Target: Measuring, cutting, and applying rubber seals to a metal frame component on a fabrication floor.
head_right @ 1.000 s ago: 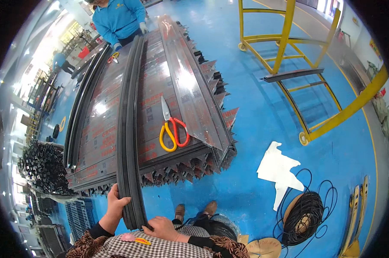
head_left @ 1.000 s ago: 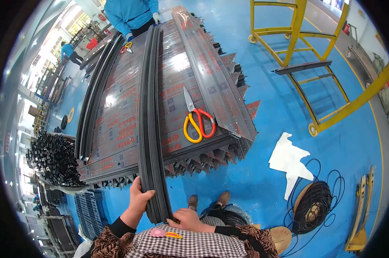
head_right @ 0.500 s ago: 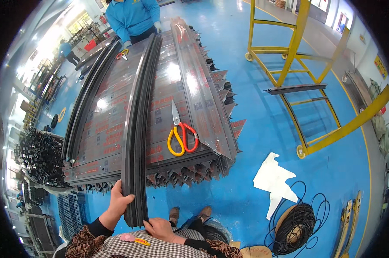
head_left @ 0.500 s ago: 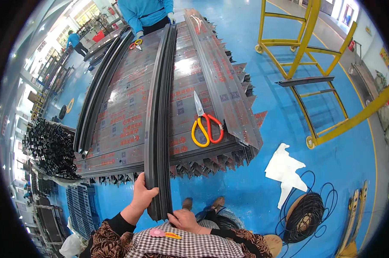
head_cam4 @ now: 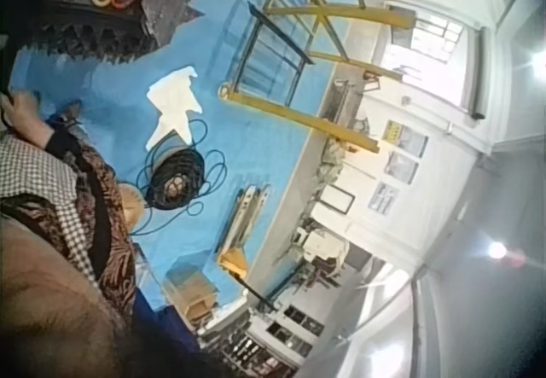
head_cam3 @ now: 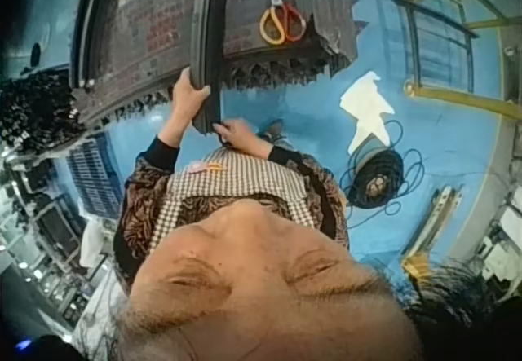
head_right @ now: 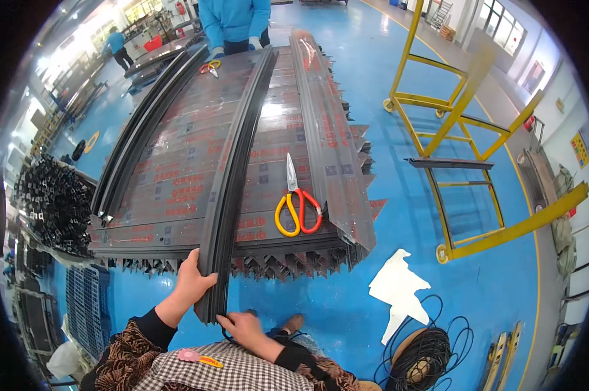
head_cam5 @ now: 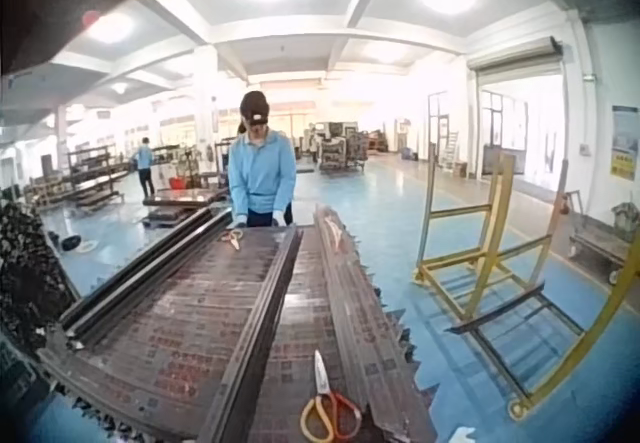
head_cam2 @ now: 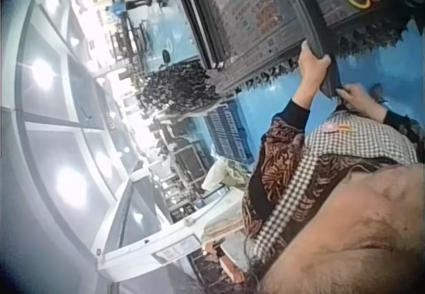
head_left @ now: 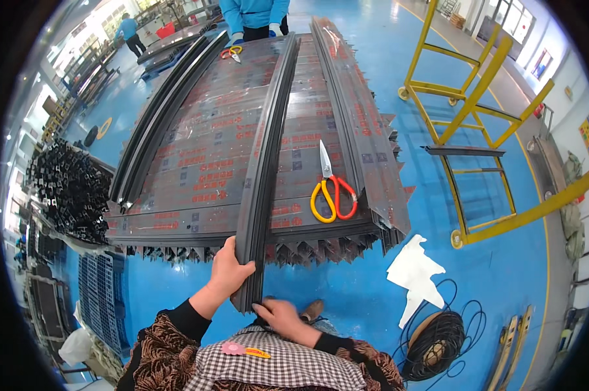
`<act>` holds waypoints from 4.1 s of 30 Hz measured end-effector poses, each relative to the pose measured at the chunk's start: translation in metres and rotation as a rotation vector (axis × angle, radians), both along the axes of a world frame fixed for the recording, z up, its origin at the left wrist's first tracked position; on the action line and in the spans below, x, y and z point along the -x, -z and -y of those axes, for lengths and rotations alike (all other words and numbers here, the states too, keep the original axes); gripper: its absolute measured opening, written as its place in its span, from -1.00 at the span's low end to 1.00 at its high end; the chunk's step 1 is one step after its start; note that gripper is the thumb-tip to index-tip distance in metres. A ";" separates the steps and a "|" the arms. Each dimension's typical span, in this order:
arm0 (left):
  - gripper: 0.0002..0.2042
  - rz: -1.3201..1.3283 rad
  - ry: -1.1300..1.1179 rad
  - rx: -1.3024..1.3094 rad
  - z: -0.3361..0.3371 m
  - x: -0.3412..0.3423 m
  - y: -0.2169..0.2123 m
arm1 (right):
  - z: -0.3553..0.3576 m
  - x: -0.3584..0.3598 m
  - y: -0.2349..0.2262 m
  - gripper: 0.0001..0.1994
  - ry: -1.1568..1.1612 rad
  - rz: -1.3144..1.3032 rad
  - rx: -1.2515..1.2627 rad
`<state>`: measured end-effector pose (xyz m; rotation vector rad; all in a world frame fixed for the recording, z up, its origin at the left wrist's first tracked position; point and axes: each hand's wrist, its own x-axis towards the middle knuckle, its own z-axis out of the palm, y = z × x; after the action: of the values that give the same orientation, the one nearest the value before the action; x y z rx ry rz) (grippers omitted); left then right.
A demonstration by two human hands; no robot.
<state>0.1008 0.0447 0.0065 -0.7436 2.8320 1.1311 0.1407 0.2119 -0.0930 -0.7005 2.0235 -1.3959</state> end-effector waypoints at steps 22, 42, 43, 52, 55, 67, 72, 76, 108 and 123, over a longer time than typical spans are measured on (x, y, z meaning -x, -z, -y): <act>-0.72 0.530 0.305 -1.354 0.004 -0.115 0.076 | 0.004 0.245 -0.041 -0.69 0.400 -1.197 -1.044; -0.82 0.531 0.273 -1.131 0.005 -0.125 0.076 | -0.077 -0.074 -0.050 -0.60 0.506 0.118 -0.175; -0.82 0.545 0.270 -1.118 0.005 -0.124 0.078 | -0.077 -0.099 -0.053 -0.56 0.467 0.224 -0.150; -0.84 0.589 0.165 -1.338 0.000 -0.124 0.069 | -0.080 -0.130 -0.069 -0.47 0.101 0.147 -0.260; -0.84 0.600 0.155 -1.352 0.000 -0.124 0.068 | -0.078 -0.114 -0.073 -0.47 0.041 0.104 -0.273; -0.83 0.587 0.174 -1.419 -0.002 -0.125 0.078 | -0.073 -0.093 -0.080 -0.52 -0.028 0.070 -0.427; -0.84 0.628 0.212 -1.385 -0.003 -0.121 0.075 | -0.074 -0.098 -0.074 -0.53 -0.019 0.069 -0.466; -0.86 0.686 0.316 -1.344 -0.005 -0.119 0.072 | -0.084 -0.124 -0.065 -0.54 0.066 0.095 -0.522; -0.61 -0.070 0.136 0.109 0.087 0.241 0.022 | 0.030 0.023 -0.118 -0.47 0.413 -0.433 -0.398; -0.74 -0.335 -0.149 -1.010 0.034 0.117 -0.008 | -0.059 -0.075 -0.156 -0.52 0.420 -0.520 -0.930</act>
<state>-0.0162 0.0109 0.0148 -0.6813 1.9057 2.5438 0.2158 0.2707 0.0625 -0.2150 2.9840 -0.2973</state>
